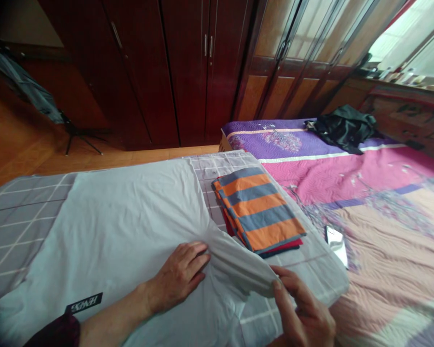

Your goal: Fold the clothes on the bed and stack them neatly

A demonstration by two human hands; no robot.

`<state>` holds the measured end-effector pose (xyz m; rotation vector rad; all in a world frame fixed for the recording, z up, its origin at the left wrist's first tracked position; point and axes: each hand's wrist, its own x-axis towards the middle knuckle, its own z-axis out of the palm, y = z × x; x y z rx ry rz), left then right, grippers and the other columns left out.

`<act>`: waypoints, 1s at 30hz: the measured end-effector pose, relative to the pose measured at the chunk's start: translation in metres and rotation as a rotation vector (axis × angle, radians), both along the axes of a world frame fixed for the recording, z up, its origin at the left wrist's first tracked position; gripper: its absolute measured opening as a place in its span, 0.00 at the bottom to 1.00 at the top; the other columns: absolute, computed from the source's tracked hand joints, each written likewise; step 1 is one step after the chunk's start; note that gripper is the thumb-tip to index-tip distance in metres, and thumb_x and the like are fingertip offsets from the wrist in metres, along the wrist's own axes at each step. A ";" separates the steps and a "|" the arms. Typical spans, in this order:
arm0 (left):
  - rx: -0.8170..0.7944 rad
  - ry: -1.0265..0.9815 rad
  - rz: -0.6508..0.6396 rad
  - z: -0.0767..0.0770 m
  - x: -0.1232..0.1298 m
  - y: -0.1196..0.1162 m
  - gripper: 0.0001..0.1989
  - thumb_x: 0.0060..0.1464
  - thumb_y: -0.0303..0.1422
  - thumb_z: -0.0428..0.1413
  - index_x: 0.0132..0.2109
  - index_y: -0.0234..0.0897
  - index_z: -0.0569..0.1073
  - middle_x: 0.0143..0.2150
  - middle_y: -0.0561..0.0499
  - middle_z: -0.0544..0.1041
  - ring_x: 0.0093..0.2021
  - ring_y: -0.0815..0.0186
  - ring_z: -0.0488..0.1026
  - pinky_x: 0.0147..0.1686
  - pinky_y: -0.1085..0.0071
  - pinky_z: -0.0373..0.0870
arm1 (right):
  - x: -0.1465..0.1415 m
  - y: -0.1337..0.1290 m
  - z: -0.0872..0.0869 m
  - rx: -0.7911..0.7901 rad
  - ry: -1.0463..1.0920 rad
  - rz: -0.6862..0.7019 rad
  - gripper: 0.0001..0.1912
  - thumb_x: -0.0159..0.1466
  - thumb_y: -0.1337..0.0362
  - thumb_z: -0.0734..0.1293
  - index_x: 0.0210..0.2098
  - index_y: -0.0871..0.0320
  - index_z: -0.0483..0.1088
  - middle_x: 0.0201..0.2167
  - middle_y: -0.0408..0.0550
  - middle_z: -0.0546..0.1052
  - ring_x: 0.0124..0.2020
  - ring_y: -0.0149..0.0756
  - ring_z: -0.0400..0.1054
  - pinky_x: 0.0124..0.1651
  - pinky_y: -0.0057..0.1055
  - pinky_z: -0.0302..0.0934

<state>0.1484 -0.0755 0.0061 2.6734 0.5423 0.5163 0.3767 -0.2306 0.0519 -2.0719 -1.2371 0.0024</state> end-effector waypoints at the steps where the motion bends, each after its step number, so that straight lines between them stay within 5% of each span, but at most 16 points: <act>1: 0.020 0.013 -0.013 -0.001 0.000 0.000 0.18 0.59 0.31 0.52 0.56 0.35 0.64 0.57 0.43 0.66 0.58 0.56 0.62 0.56 0.57 0.61 | -0.001 0.001 -0.004 -0.007 0.096 0.017 0.19 0.62 0.49 0.60 0.28 0.55 0.73 0.35 0.50 0.80 0.32 0.42 0.74 0.30 0.29 0.68; 4: 0.054 0.052 -0.042 -0.005 0.002 0.000 0.20 0.59 0.31 0.52 0.57 0.36 0.63 0.58 0.44 0.66 0.59 0.56 0.62 0.58 0.58 0.60 | -0.013 0.010 -0.011 -0.004 0.341 0.083 0.18 0.61 0.50 0.63 0.25 0.56 0.72 0.33 0.49 0.80 0.32 0.41 0.75 0.32 0.27 0.68; 7: 0.056 0.074 -0.037 -0.008 0.002 -0.001 0.20 0.59 0.29 0.51 0.59 0.38 0.63 0.60 0.44 0.65 0.61 0.56 0.60 0.60 0.57 0.58 | -0.038 0.027 -0.006 0.098 0.268 0.155 0.10 0.63 0.59 0.63 0.28 0.56 0.70 0.39 0.50 0.79 0.38 0.39 0.74 0.39 0.28 0.68; 9: 0.034 0.069 -0.038 -0.009 0.002 0.000 0.23 0.58 0.28 0.50 0.60 0.36 0.61 0.61 0.42 0.64 0.62 0.55 0.59 0.60 0.56 0.58 | -0.058 0.040 0.002 0.145 0.105 0.380 0.04 0.61 0.66 0.63 0.31 0.55 0.69 0.43 0.51 0.78 0.42 0.39 0.73 0.43 0.29 0.68; 12: -0.082 0.022 -0.047 -0.007 0.003 0.002 0.19 0.57 0.27 0.50 0.56 0.33 0.66 0.57 0.41 0.69 0.58 0.55 0.64 0.59 0.56 0.59 | -0.082 0.055 0.009 0.054 -0.067 0.845 0.07 0.57 0.73 0.63 0.33 0.56 0.68 0.47 0.52 0.76 0.47 0.38 0.71 0.49 0.30 0.66; 14: -0.220 -0.009 -0.051 -0.003 0.004 0.004 0.11 0.57 0.28 0.50 0.47 0.35 0.71 0.47 0.46 0.76 0.51 0.58 0.70 0.57 0.59 0.62 | -0.090 0.057 0.008 -0.022 -0.079 0.939 0.09 0.56 0.75 0.62 0.34 0.56 0.68 0.48 0.52 0.75 0.51 0.38 0.69 0.52 0.31 0.64; 16: -0.315 -0.043 -0.059 0.002 0.005 0.007 0.07 0.57 0.28 0.51 0.42 0.37 0.72 0.43 0.49 0.77 0.48 0.60 0.71 0.56 0.62 0.63 | -0.089 0.053 0.003 -0.030 -0.036 0.860 0.09 0.57 0.74 0.63 0.36 0.55 0.69 0.48 0.51 0.75 0.51 0.37 0.68 0.53 0.31 0.63; 18: -0.317 -0.075 -0.068 0.004 0.004 0.009 0.10 0.56 0.27 0.52 0.45 0.36 0.72 0.49 0.47 0.74 0.53 0.58 0.68 0.58 0.61 0.62 | -0.079 0.046 -0.003 0.005 0.064 0.717 0.08 0.59 0.70 0.65 0.38 0.54 0.69 0.45 0.49 0.77 0.48 0.37 0.70 0.51 0.30 0.64; 21: -0.237 -0.033 -0.067 0.002 0.001 0.010 0.21 0.55 0.25 0.51 0.57 0.33 0.65 0.59 0.41 0.67 0.61 0.55 0.60 0.61 0.57 0.57 | -0.055 0.038 -0.010 0.075 0.352 0.359 0.04 0.60 0.62 0.66 0.34 0.54 0.71 0.37 0.47 0.79 0.38 0.38 0.74 0.42 0.28 0.67; 24: -0.153 0.063 -0.041 -0.001 -0.001 0.009 0.30 0.56 0.25 0.51 0.65 0.31 0.54 0.63 0.39 0.62 0.63 0.55 0.56 0.62 0.56 0.57 | -0.029 0.036 -0.013 0.071 0.637 0.047 0.12 0.59 0.54 0.66 0.28 0.57 0.72 0.25 0.47 0.77 0.27 0.36 0.71 0.30 0.26 0.66; 30: -0.054 0.167 -0.044 -0.004 0.000 0.007 0.30 0.58 0.26 0.52 0.65 0.34 0.54 0.65 0.40 0.59 0.64 0.53 0.56 0.61 0.55 0.60 | -0.024 0.038 -0.014 -0.051 0.777 -0.070 0.19 0.53 0.49 0.69 0.35 0.59 0.74 0.24 0.47 0.77 0.26 0.37 0.70 0.29 0.28 0.64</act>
